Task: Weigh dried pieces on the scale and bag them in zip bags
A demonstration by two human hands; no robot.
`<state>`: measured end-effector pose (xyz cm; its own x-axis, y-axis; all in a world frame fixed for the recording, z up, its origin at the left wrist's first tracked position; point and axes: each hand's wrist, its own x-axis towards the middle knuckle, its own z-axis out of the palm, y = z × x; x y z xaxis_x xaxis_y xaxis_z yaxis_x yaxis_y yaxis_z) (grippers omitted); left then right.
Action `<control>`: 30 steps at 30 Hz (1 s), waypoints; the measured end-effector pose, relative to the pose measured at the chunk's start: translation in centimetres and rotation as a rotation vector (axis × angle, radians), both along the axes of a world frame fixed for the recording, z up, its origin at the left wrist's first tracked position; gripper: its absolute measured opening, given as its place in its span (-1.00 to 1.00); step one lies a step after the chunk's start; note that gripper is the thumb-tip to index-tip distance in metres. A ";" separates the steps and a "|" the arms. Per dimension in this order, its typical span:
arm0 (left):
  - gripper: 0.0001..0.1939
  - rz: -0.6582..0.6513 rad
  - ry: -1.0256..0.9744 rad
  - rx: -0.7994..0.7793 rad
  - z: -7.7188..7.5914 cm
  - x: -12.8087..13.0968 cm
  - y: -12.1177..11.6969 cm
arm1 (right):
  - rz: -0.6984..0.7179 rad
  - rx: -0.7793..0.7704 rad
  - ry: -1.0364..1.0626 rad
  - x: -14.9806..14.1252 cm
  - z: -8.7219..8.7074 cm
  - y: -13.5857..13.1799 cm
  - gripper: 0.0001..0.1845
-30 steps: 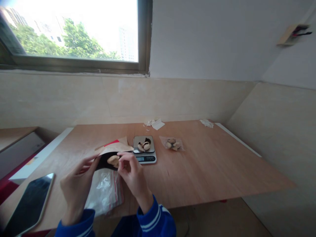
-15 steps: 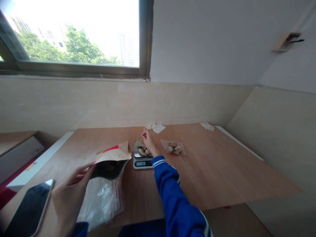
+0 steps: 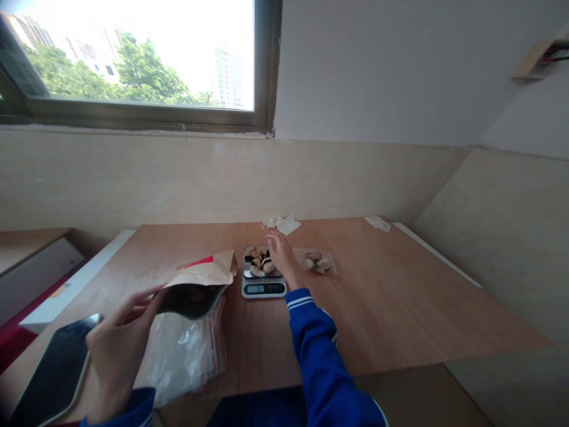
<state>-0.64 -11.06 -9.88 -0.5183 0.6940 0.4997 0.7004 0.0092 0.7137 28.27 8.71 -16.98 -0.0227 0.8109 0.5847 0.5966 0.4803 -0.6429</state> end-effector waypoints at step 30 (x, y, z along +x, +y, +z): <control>-0.66 0.193 -0.031 -0.103 5.0 1.6 6.6 | -0.294 0.161 0.042 3.5 -6.2 -4.9 -0.72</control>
<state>0.98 -4.47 -4.92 -0.6606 0.6267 0.4133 0.6563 0.2148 0.7233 31.80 3.77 -23.15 0.2252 0.6763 0.7013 0.6991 0.3892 -0.5998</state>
